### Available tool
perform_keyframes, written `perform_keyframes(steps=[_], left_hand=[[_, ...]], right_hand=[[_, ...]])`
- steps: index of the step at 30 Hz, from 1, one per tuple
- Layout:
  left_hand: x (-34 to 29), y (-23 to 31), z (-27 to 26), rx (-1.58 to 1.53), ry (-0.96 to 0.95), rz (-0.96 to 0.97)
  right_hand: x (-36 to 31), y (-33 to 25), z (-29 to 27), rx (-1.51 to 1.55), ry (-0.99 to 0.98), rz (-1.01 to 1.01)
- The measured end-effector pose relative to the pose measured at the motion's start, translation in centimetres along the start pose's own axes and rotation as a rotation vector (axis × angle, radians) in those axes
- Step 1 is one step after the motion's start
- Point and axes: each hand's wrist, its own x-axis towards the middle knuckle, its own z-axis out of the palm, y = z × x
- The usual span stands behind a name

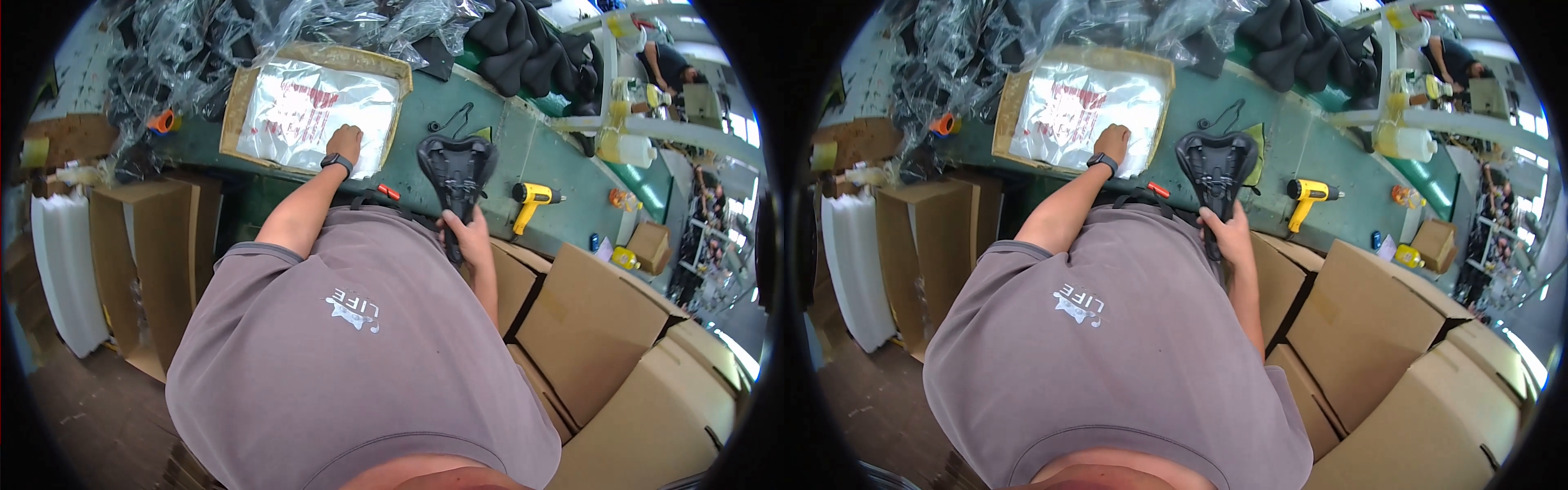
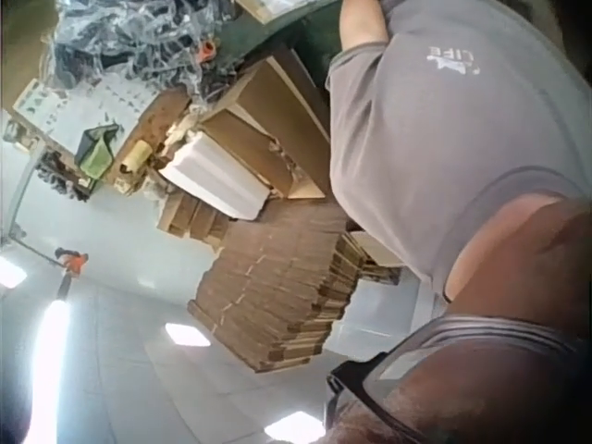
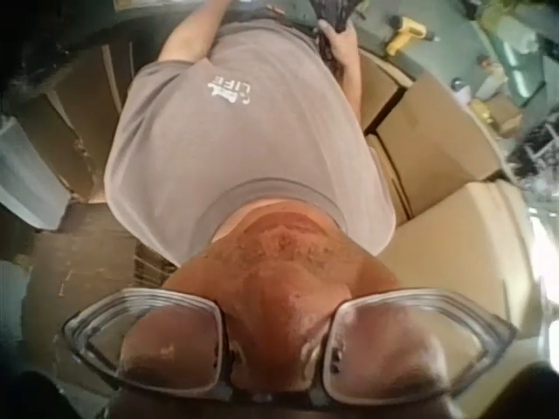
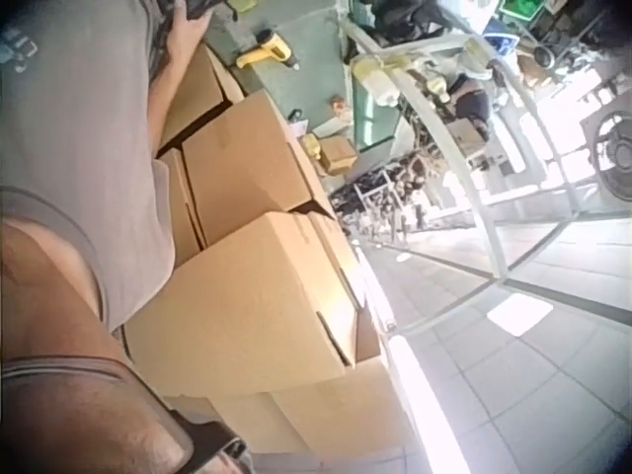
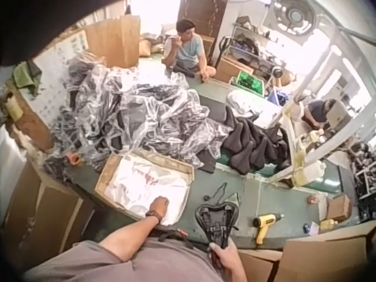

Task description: The recorder wipes bicycle seats with a cloth and places them into plastic bags for packaging.

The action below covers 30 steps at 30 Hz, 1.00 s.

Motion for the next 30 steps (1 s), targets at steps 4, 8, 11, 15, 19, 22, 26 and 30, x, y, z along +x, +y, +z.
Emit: perform_keyframes(steps=[4, 8, 11, 15, 19, 22, 26, 30], left_hand=[[-1.3, 2.3, -2.5, 0.094, -0.006, 0.102], [-0.9, 5.6, -2.9, -0.416, 0.052, -0.028], [-6.1, 12.9, -7.0, -1.133, -0.317, -0.29], [-6.5, 14.9, -8.7, -1.339, -0.423, -0.159], [-6.5, 14.8, -11.4, -1.356, -0.778, -0.45], [-7.8, 16.5, -10.6, -1.406, -1.018, -0.684], [-8.3, 16.3, -5.9, -1.591, -0.999, -0.921], [-9.1, 15.4, -2.6, -1.594, -0.974, -1.015]], right_hand=[[4.5, 3.1, 2.4, -0.085, 0.013, 0.012], [8.3, 5.5, 3.5, -0.176, 0.07, -0.145], [6.0, 2.7, 8.0, -0.493, 0.279, -0.487], [6.8, 1.9, 6.0, -0.516, -0.147, -0.482], [17.0, 2.9, -1.5, -0.374, 0.295, -0.484], [27.1, 6.7, -6.4, -0.46, 0.535, -0.558], [34.7, 7.5, -6.0, -0.848, 0.561, -0.358], [35.7, 5.9, -3.8, -1.18, 0.521, -0.16]])
